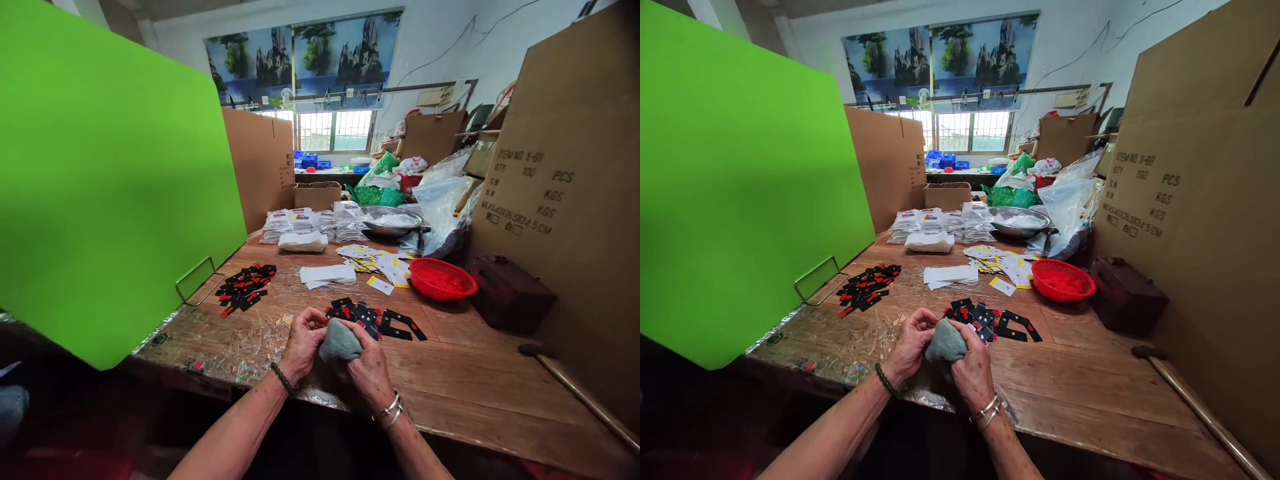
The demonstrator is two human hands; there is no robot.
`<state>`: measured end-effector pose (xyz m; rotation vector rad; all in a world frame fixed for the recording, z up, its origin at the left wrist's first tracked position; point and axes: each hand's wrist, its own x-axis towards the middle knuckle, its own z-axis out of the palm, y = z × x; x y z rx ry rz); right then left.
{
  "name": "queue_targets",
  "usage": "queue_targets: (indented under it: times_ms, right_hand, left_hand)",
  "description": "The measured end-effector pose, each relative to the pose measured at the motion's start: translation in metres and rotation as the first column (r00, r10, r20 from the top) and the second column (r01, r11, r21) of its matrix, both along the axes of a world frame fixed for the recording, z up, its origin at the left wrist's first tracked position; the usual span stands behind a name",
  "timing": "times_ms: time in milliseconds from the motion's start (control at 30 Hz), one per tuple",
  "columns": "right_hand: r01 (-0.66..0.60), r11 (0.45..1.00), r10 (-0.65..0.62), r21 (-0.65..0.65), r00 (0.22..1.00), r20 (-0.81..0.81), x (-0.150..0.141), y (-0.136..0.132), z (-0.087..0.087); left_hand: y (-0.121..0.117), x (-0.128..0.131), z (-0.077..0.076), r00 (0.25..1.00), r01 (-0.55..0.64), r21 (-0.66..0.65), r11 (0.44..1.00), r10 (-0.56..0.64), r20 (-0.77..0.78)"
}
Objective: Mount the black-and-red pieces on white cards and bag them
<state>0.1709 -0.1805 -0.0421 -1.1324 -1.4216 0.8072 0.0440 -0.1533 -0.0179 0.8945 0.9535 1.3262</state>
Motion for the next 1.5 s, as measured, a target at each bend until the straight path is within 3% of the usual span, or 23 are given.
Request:
queue_targets:
  times_ms: [133, 200, 233, 267, 300, 367, 400, 467, 600, 833, 1067, 1167, 1267, 1333, 1400, 1500]
  right_hand:
    - [0.088, 0.988, -0.085, -0.128, 0.996, 0.03, 0.025, 0.007, -0.012]
    - [0.151, 0.972, -0.138, -0.18, 0.987, 0.083, 0.04, 0.015, -0.019]
    - [0.199, 0.961, -0.177, -0.191, 0.976, 0.129, 0.049, 0.02, -0.023]
    - [0.248, 0.952, -0.214, -0.179, 0.958, 0.189, 0.057, 0.024, -0.026]
    - [0.293, 0.946, -0.252, -0.14, 0.934, 0.252, 0.066, 0.027, -0.03]
    - [0.364, 0.931, -0.334, -0.018, 0.874, 0.352, 0.085, 0.029, -0.035]
    - [0.391, 0.92, -0.375, 0.038, 0.844, 0.383, 0.093, 0.027, -0.038]
    - [0.441, 0.892, -0.441, 0.1, 0.803, 0.401, 0.104, 0.022, -0.041]
    - [0.414, 0.903, -0.426, 0.115, 0.823, 0.376, 0.104, 0.009, -0.042]
    - [0.286, 0.936, -0.343, 0.205, 0.871, 0.352, 0.079, 0.0, -0.044]
    - [0.228, 0.96, -0.268, 0.161, 0.913, 0.309, 0.063, -0.006, -0.046]
    - [0.141, 0.979, -0.175, 0.147, 0.951, 0.256, 0.037, -0.009, -0.035]
    - [0.077, 0.975, -0.124, 0.209, 0.968, 0.22, -0.001, -0.01, -0.019]
    - [0.041, 0.967, -0.092, 0.253, 0.977, 0.193, -0.021, -0.01, -0.011]
    - [-0.012, 0.971, -0.032, 0.24, 0.983, 0.179, -0.026, -0.007, -0.009]
    - [0.035, 0.985, -0.068, 0.168, 0.978, 0.199, -0.004, 0.001, -0.013]
  left_hand:
    - [0.008, 0.015, -0.013, 0.998, 0.059, 0.002, 0.998, -0.059, -0.017]
    - [0.016, 0.011, -0.018, 0.973, 0.1, 0.056, 0.993, -0.086, -0.214]
    - [0.022, 0.002, -0.019, 0.924, 0.094, 0.101, 0.99, -0.049, -0.38]
    - [0.027, -0.012, -0.019, 0.815, 0.071, 0.155, 0.985, 0.032, -0.578]
    - [0.033, -0.03, -0.018, 0.646, 0.032, 0.218, 0.976, 0.146, -0.749]
    - [0.043, -0.075, -0.015, 0.148, -0.04, 0.303, 0.952, 0.306, -0.94]
    - [0.048, -0.099, -0.013, 0.057, -0.098, 0.298, 0.949, 0.305, -0.951]
    - [0.055, -0.143, -0.011, -0.043, -0.195, 0.288, 0.937, 0.285, -0.957]
    - [0.062, -0.188, -0.016, -0.104, -0.251, 0.225, 0.941, 0.205, -0.973]
    - [0.063, -0.195, -0.022, -0.012, -0.24, 0.211, 0.948, 0.214, -0.977]
    - [0.054, -0.21, -0.006, 0.253, -0.424, 0.153, 0.893, 0.279, -0.927]
    - [0.033, -0.181, -0.002, 0.409, -0.394, 0.112, 0.912, 0.283, -0.868]
    - [0.0, -0.125, -0.005, 0.596, -0.251, 0.047, 0.967, 0.193, -0.779]
    - [-0.02, -0.087, -0.008, 0.86, -0.031, -0.043, 0.999, 0.005, -0.51]
    - [-0.031, -0.057, -0.01, 0.932, 0.12, 0.014, 0.993, -0.108, -0.346]
    - [-0.026, -0.03, -0.012, 0.923, 0.16, 0.053, 0.986, -0.13, -0.361]
